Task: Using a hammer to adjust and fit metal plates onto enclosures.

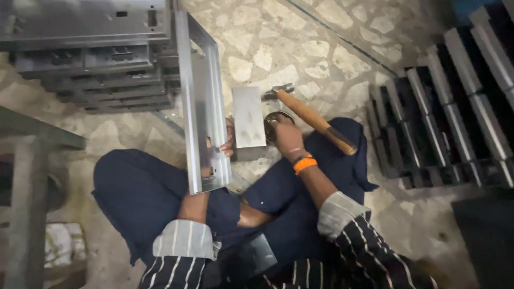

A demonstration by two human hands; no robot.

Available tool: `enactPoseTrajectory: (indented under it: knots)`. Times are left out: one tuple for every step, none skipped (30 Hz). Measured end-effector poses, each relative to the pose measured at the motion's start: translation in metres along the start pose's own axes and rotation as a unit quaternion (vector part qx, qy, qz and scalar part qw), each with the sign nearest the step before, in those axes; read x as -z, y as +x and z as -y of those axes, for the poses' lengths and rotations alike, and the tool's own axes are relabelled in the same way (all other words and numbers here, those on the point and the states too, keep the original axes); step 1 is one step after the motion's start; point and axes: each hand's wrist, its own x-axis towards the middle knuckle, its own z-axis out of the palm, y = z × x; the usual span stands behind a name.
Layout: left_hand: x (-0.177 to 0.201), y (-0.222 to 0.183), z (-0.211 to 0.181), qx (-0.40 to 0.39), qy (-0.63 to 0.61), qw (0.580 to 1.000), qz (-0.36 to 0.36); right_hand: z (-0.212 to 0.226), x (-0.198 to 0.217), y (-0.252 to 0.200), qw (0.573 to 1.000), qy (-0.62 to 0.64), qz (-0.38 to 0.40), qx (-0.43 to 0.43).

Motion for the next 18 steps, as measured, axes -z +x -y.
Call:
enactPoseTrajectory:
  knots:
    - [0.006,-0.004,-0.002,-0.003,0.004,1.000,-0.001,-0.003,-0.006,-0.001,1.000,0.003,-0.001,0.004]
    - [0.014,-0.007,0.000,-0.001,-0.004,1.000,-0.002,-0.008,-0.011,-0.004,1.000,0.006,0.001,-0.027]
    - [0.021,-0.011,0.001,0.002,-0.012,1.000,-0.002,-0.013,-0.016,-0.007,0.998,0.009,0.003,-0.058]
    - [0.027,-0.009,-0.001,-0.003,-0.006,1.000,0.001,-0.014,-0.015,-0.007,0.999,0.009,0.000,-0.050]
    - [0.033,-0.008,-0.003,-0.005,-0.008,1.000,0.004,-0.015,-0.014,-0.007,0.998,0.009,0.000,-0.058]
    - [0.036,-0.009,-0.009,-0.007,-0.006,1.000,0.006,-0.012,-0.014,-0.005,0.998,0.012,-0.001,-0.064]
    - [0.031,-0.008,-0.015,-0.014,0.003,1.000,0.008,-0.009,-0.017,0.000,0.998,0.014,-0.005,-0.054]
    - [0.028,-0.004,-0.014,-0.019,0.012,1.000,0.012,-0.011,-0.020,-0.002,0.999,0.016,-0.010,-0.050]
    - [0.026,0.000,-0.013,-0.025,0.022,0.999,0.015,-0.013,-0.022,-0.004,0.999,0.018,-0.015,-0.046]
    - [0.024,0.003,-0.011,-0.026,0.022,0.999,0.017,-0.011,-0.018,-0.003,0.999,0.016,-0.016,-0.044]
    - [0.023,0.006,-0.008,-0.030,0.030,0.999,0.019,-0.010,-0.015,-0.002,0.998,0.036,-0.030,-0.053]
    - [0.022,0.007,-0.005,-0.034,0.037,0.999,0.021,-0.007,-0.012,-0.003,0.996,0.056,-0.043,-0.063]
    - [0.019,0.008,-0.003,-0.034,0.036,0.999,0.021,-0.003,-0.005,-0.003,0.996,0.055,-0.043,-0.063]
    - [0.015,0.007,-0.001,-0.037,0.044,0.998,0.021,0.002,0.001,-0.003,0.993,0.079,-0.068,-0.062]
    - [0.012,0.007,0.002,-0.040,0.051,0.998,0.021,0.007,0.007,-0.004,0.988,0.103,-0.093,-0.062]
    - [0.009,0.006,0.004,-0.038,0.050,0.998,0.021,0.006,0.004,-0.003,0.988,0.103,-0.093,-0.064]
    - [0.005,0.005,0.005,-0.039,0.054,0.998,0.020,0.004,0.002,-0.003,0.986,0.117,-0.105,-0.061]
    - [0.003,0.005,0.009,-0.037,0.056,0.998,0.020,0.001,0.000,-0.005,0.983,0.130,-0.117,-0.061]
